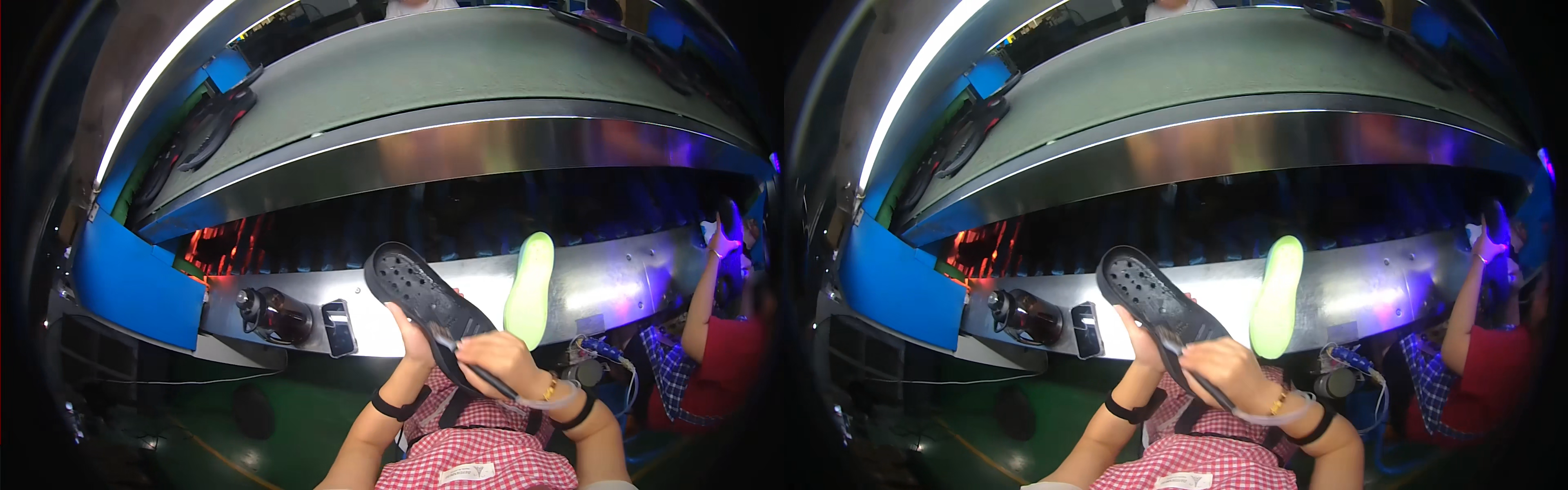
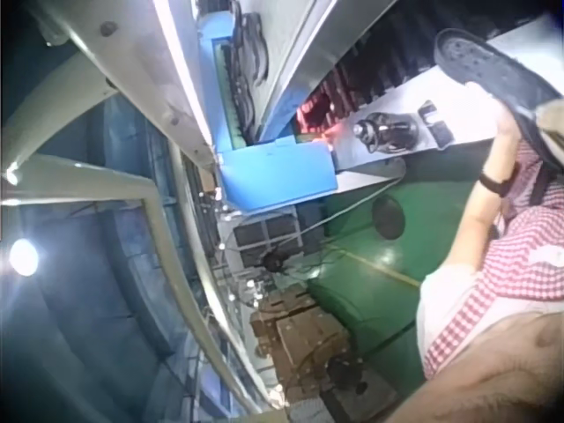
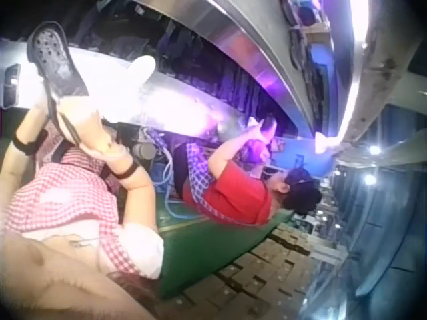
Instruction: Applying adhesive to shoe soles and uppers on an assembly line.
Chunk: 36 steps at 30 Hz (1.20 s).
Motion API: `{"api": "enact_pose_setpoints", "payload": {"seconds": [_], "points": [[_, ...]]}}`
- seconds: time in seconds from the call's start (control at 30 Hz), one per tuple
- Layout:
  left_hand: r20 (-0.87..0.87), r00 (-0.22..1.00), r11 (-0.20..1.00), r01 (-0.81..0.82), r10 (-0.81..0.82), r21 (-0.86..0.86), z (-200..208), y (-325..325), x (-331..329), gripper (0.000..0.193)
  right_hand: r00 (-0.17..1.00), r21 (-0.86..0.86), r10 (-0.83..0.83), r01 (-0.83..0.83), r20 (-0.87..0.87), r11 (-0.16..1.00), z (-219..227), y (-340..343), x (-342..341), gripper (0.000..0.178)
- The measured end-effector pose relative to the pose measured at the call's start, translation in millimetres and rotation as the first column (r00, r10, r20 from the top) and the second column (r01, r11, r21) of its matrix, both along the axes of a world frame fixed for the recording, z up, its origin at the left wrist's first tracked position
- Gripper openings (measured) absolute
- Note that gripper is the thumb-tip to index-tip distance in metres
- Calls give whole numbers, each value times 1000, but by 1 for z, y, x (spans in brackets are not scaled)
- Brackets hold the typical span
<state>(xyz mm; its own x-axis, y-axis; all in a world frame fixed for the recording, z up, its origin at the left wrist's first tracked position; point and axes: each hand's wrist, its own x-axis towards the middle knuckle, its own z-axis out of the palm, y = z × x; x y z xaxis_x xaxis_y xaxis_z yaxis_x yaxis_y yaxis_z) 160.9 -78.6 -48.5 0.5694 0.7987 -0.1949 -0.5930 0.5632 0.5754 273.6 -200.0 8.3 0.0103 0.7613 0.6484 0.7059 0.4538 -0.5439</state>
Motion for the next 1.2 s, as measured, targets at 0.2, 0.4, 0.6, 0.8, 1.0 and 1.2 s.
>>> {"api": "enact_pose_setpoints", "payload": {"seconds": [0.2,0.4,0.6,0.8,1.0,1.2], "points": [[166,986,997,-17,5,72,31,-1,-15,102,923,-201,346,-376,-168,904,31,-25,21,17],[398,891,973,165,-218,162,50,-21,0,108,919,-37,255,-278,-300,960,51,9,12,18],[553,828,996,77,-93,52,68,-26,-5,103,863,-74,352,-403,-364,912,61,-14,8,18],[537,836,980,-1,-109,200,65,-19,-6,101,914,-61,361,-377,-184,924,52,-20,2,17],[552,834,989,-94,17,112,70,-17,-8,101,962,-125,135,-168,-238,978,54,-24,15,19],[574,817,984,-50,-58,171,76,-14,-10,104,806,-122,481,-547,-344,828,54,-31,14,17]]}}
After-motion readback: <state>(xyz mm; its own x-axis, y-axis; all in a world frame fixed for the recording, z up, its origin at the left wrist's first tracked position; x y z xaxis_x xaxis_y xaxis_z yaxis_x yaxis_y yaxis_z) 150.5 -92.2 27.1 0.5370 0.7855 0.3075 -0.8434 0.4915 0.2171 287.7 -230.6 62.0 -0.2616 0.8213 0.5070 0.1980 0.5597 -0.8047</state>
